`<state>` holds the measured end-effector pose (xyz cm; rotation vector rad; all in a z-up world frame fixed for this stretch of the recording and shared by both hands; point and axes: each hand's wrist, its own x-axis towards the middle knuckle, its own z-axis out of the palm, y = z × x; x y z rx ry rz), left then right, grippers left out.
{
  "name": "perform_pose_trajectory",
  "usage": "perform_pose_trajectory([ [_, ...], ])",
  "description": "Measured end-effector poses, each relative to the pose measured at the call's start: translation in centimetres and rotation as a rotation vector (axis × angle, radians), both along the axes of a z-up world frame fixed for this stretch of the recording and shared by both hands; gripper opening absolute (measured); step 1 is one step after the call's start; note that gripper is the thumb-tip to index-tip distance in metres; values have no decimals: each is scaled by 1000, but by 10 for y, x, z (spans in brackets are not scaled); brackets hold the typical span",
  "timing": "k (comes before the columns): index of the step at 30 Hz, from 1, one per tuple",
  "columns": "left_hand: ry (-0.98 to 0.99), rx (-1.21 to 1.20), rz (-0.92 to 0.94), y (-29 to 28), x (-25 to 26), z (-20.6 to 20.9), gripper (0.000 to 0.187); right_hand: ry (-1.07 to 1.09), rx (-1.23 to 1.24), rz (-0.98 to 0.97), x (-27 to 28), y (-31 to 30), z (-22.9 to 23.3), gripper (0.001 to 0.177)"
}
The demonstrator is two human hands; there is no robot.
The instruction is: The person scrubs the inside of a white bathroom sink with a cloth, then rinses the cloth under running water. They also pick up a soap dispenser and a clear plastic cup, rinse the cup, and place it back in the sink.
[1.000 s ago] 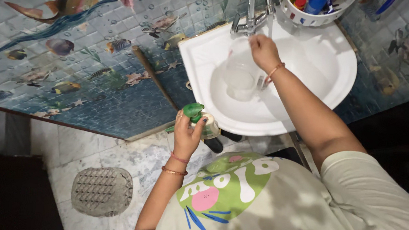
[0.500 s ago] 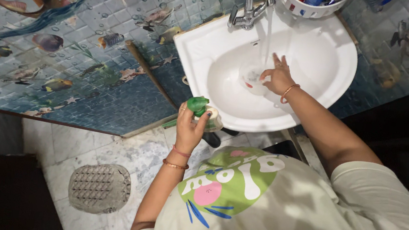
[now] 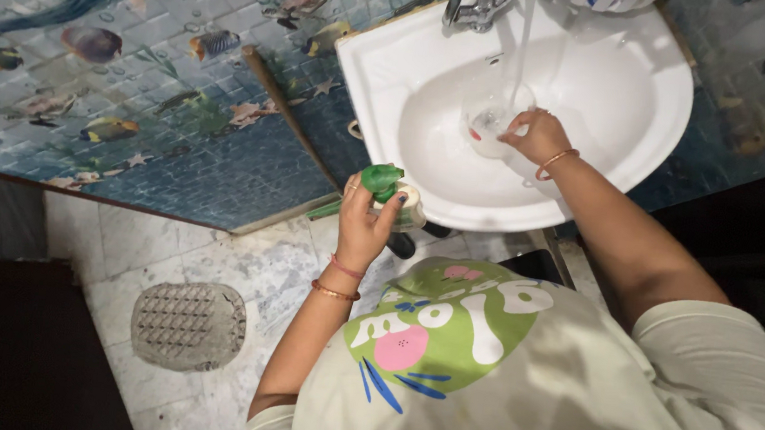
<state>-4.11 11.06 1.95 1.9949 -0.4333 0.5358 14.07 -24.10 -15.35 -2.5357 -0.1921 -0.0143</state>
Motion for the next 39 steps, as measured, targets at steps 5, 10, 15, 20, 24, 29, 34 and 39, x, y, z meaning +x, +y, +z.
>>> perform_pose_trajectory([
  [5,-13,3,2,2,-1,-4,26,-36,123,-56,-7,0,21,36],
  [10,10,4,8,4,-2,-3,25,-115,178,-52,-9,-3,37,37],
  [15,15,-6,30,6,-3,-3,25,-80,244,-139,-11,-4,53,41],
  [20,19,-12,53,8,-5,-6,26,-138,301,-130,-9,-9,61,37],
  [24,25,-16,64,9,-3,-7,26,-181,319,-118,-9,-9,65,35],
  [29,23,-26,63,8,-2,-7,25,-158,332,-123,-11,-6,68,35],
  [34,13,-11,64,8,0,-9,24,-145,350,-136,-14,-4,70,35],
  [39,25,-20,64,8,-1,-10,23,-157,356,-127,-14,-4,66,35],
])
